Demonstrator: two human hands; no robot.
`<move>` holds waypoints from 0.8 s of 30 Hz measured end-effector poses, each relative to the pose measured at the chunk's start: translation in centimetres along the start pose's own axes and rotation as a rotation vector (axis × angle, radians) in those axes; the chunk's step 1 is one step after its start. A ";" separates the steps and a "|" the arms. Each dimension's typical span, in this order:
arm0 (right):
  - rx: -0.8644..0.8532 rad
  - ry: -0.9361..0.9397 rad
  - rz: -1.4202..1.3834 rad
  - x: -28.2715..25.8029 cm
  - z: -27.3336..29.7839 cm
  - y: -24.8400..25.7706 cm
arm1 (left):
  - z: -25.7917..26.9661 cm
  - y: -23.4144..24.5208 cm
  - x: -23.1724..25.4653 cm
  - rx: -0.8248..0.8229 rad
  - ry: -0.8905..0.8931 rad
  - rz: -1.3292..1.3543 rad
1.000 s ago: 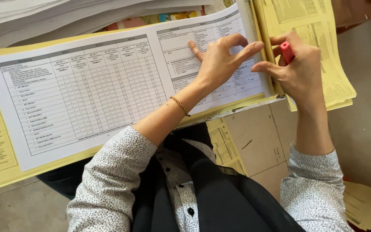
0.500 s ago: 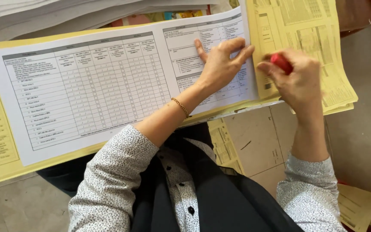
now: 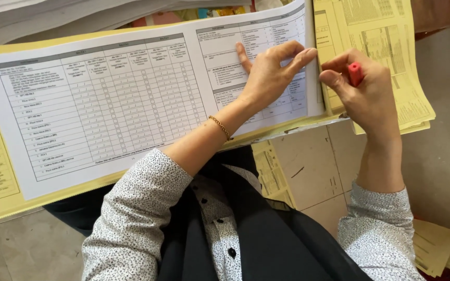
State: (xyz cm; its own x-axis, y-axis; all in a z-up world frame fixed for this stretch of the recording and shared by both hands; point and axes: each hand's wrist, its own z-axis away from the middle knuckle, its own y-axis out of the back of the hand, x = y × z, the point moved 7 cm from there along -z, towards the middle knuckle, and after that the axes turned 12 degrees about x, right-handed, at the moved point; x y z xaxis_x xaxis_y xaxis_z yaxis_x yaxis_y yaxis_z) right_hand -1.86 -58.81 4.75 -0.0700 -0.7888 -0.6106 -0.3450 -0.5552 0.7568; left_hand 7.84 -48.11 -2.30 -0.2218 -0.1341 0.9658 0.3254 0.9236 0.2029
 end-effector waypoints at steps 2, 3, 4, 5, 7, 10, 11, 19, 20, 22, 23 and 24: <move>-0.006 -0.024 -0.034 0.5 0.0 0.1 | 0.0 0.1 0.2 -0.003 0.004 0.018; -0.001 -0.042 -0.028 0.8 0.1 0.2 | 0.0 0.2 0.2 0.000 0.010 0.015; 0.005 -0.060 -0.023 1.0 0.1 0.2 | 0.0 0.2 0.2 0.004 0.016 0.011; 0.005 -0.061 -0.023 1.1 0.1 0.3 | 0.1 0.3 0.4 0.003 0.017 0.011; -0.001 -0.087 -0.058 1.4 0.1 0.2 | 0.1 0.4 0.5 0.007 0.031 0.033; 0.003 -0.096 -0.094 1.5 -0.1 0.2 | 0.2 0.7 0.9 0.008 0.028 0.080; 0.002 -0.097 -0.095 1.5 -0.1 0.1 | 0.2 0.7 0.8 0.008 0.029 0.080; 0.032 -0.114 -0.073 -1.0 -0.3 0.2 | -0.1 -0.5 -0.7 0.027 -0.018 -0.010; 0.028 -0.108 -0.072 -1.3 -0.3 0.1 | -0.1 -1.0 -1.0 0.034 -0.019 -0.009; 0.055 -0.060 -0.094 -2.5 -0.4 -0.2 | -0.3 -1.3 -2.0 0.086 -0.005 -0.038; 0.043 -0.045 -0.101 -2.2 -0.1 -0.2 | -0.2 -1.7 -2.1 0.105 -0.003 -0.044; 0.050 -0.016 0.015 -1.7 -0.1 -0.2 | -0.2 -2.0 -2.3 0.115 -0.008 -0.121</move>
State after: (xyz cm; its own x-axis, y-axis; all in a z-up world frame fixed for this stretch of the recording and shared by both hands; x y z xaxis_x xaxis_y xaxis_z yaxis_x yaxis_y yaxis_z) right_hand -1.58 -57.34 5.69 -0.0904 -0.7925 -0.6031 -0.3898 -0.5292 0.7537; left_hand 7.92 -49.70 -4.93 -0.2608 -0.2445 0.9339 0.1882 0.9360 0.2976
